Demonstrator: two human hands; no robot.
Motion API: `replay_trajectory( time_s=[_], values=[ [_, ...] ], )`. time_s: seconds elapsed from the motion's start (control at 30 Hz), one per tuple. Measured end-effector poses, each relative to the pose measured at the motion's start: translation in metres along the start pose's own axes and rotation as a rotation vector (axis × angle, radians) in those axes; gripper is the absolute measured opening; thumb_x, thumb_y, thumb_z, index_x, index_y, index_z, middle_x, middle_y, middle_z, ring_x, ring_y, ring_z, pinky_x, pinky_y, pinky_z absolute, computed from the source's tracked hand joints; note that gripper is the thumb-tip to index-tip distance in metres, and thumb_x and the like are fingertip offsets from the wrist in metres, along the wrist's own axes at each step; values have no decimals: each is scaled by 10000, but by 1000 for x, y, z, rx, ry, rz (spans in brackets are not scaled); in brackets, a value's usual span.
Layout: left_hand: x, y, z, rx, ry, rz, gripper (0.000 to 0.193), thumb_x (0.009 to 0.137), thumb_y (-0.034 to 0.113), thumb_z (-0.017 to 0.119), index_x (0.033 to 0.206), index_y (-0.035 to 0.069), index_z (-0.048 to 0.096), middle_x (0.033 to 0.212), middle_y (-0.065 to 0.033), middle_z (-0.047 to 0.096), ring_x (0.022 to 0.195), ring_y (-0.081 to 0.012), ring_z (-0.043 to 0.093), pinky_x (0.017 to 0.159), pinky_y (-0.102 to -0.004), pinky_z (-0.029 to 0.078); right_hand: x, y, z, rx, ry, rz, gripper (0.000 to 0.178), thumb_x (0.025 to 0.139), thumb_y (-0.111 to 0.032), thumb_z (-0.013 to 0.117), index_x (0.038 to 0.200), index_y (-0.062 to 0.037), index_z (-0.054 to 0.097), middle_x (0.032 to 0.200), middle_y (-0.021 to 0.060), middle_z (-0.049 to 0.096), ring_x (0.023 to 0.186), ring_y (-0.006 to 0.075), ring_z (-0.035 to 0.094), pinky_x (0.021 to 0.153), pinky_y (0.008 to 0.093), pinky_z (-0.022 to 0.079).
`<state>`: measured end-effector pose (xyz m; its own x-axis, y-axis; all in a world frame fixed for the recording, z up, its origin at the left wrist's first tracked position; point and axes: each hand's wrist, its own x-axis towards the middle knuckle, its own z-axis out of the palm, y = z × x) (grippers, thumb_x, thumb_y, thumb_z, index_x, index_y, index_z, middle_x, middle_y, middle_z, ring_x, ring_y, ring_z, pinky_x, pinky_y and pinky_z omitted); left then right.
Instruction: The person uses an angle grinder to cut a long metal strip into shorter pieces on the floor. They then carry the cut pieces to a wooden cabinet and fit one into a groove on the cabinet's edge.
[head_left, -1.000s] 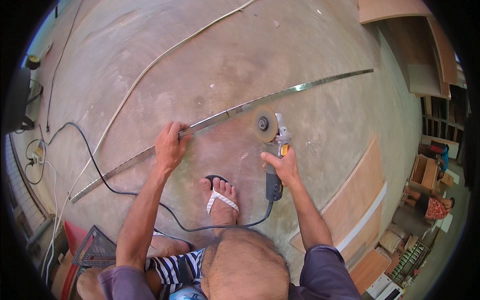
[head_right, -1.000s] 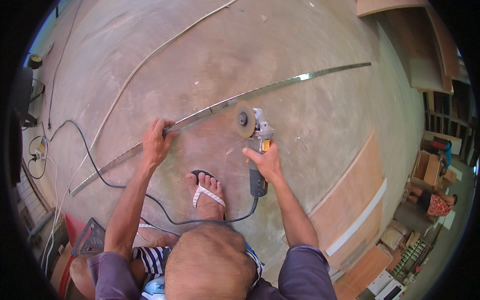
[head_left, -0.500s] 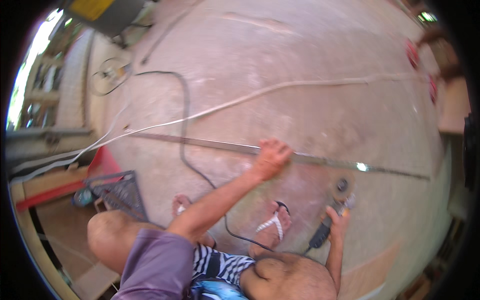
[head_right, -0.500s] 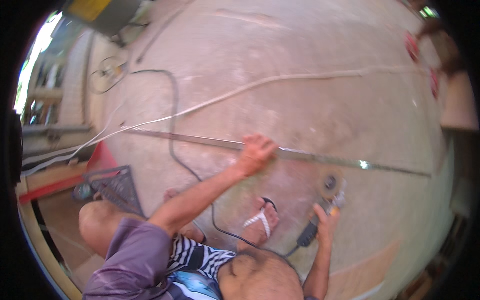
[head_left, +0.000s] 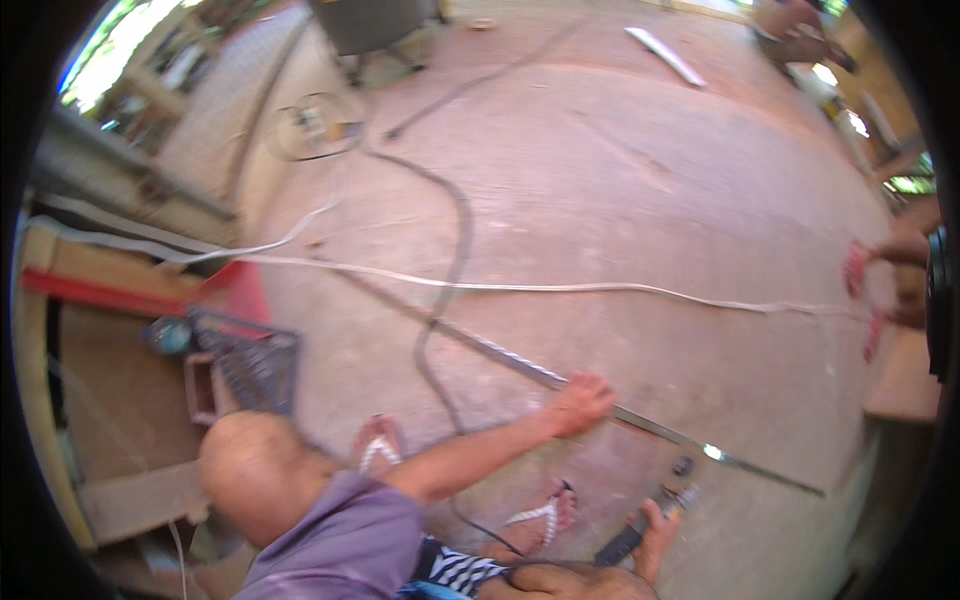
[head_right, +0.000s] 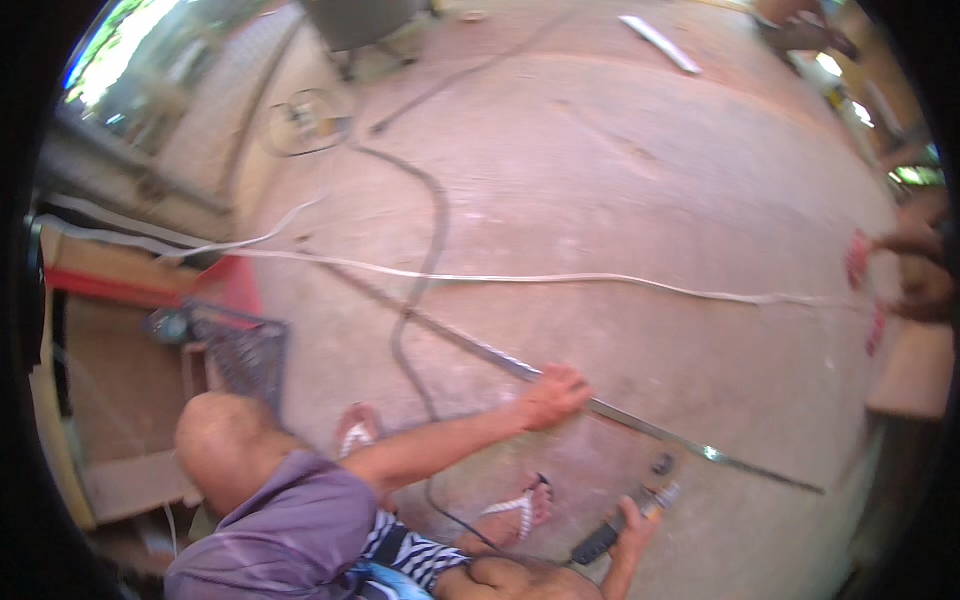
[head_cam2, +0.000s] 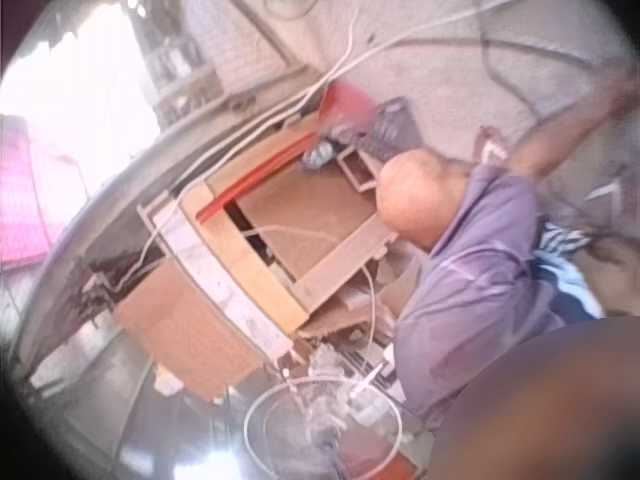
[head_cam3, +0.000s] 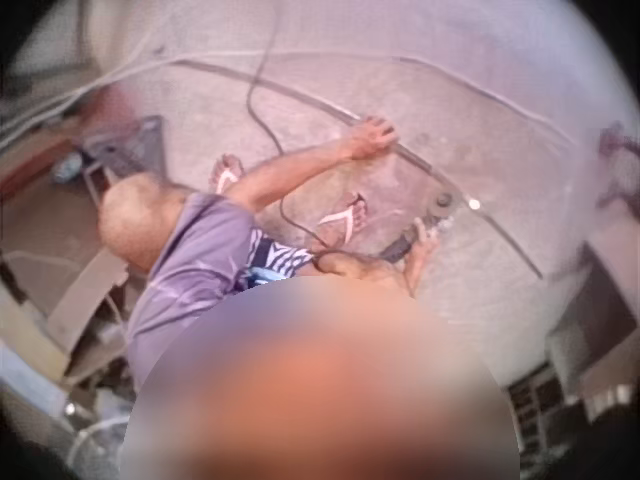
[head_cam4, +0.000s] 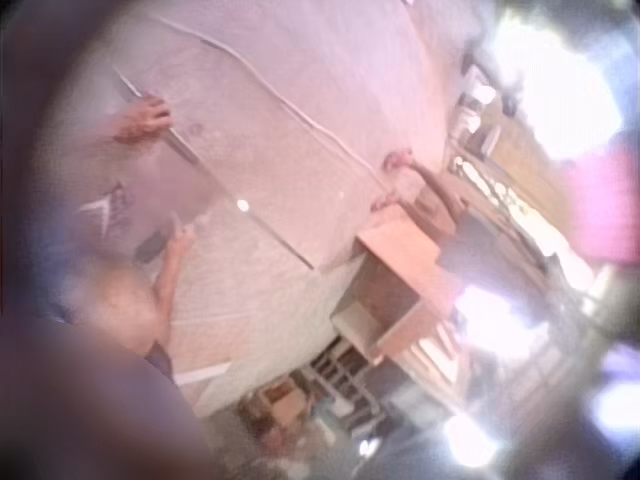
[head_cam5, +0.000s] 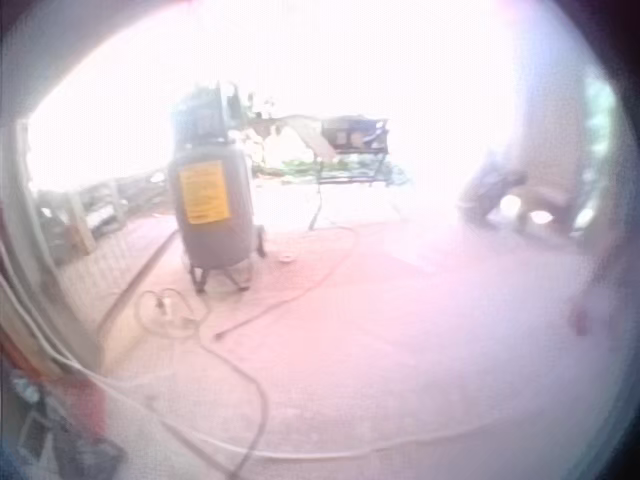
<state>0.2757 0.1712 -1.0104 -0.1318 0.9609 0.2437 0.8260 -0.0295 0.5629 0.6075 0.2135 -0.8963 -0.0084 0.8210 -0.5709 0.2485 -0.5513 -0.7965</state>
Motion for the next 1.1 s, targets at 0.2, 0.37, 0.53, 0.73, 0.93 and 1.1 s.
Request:
replay_trajectory(
  time_s=[0.2, 0.37, 0.53, 0.73, 0.93, 1.1],
  values=[
    [-1, 0, -2, 109, 17, 98, 236, 942, 220, 674, 1146, 103, 688, 1110, -96, 636, 1102, -298, 614, 929, -501, 502, 3, -8, -2, -80, -24, 69, 455, 854, -101, 838, 1227, -16, 591, 873, 72, 664, 621, 222, 696, 557, 380, 609],
    [6, -7, -13, 97, 20, 146, 154, 927, 198, 668, 1057, 115, 661, 1102, -90, 648, 1089, -294, 632, 946, -478, 523, -3, -17, 10, -115, -78, 29, 414, 876, -90, 822, 1223, -25, 605, 892, 66, 669, 647, 205, 695, 582, 365, 603],
    [2, -19, -9, -12, 25, 179, 221, 924, 189, 669, 1133, 141, 723, 1159, -111, 681, 1083, -315, 651, 1005, -491, 540, 8, -19, 11, -172, -93, 41, 437, 881, -118, 892, 1248, -63, 661, 928, -7, 650, 756, 147, 661, 638, 353, 565],
    [-10, -20, -9, 25, 95, 221, 330, 920, 143, 672, 1246, 124, 727, 1164, -59, 649, 1048, -272, 600, 928, -443, 505, 31, -25, 15, -390, -57, -75, 470, 849, -152, 899, 1222, -4, 655, 906, 61, 739, 695, 168, 716, 620, 349, 581],
    [-5, -11, -23, 80, 56, 161, 320, 924, 115, 697, 1241, 118, 743, 1134, -40, 638, 1061, -258, 575, 925, -433, 479, 41, -39, 25, -454, -113, -72, 479, 838, -170, 894, 1207, 11, 648, 917, 69, 740, 691, 163, 710, 633, 344, 584],
    [-1, -11, -24, -37, 87, 109, 247, 929, 144, 756, 1175, 148, 775, 1085, -11, 645, 1035, -247, 581, 907, -427, 478, 43, -39, 25, -475, -128, -73, 494, 836, -175, 896, 1213, 16, 640, 925, 69, 739, 701, 160, 713, 634, 338, 582]
  ],
)
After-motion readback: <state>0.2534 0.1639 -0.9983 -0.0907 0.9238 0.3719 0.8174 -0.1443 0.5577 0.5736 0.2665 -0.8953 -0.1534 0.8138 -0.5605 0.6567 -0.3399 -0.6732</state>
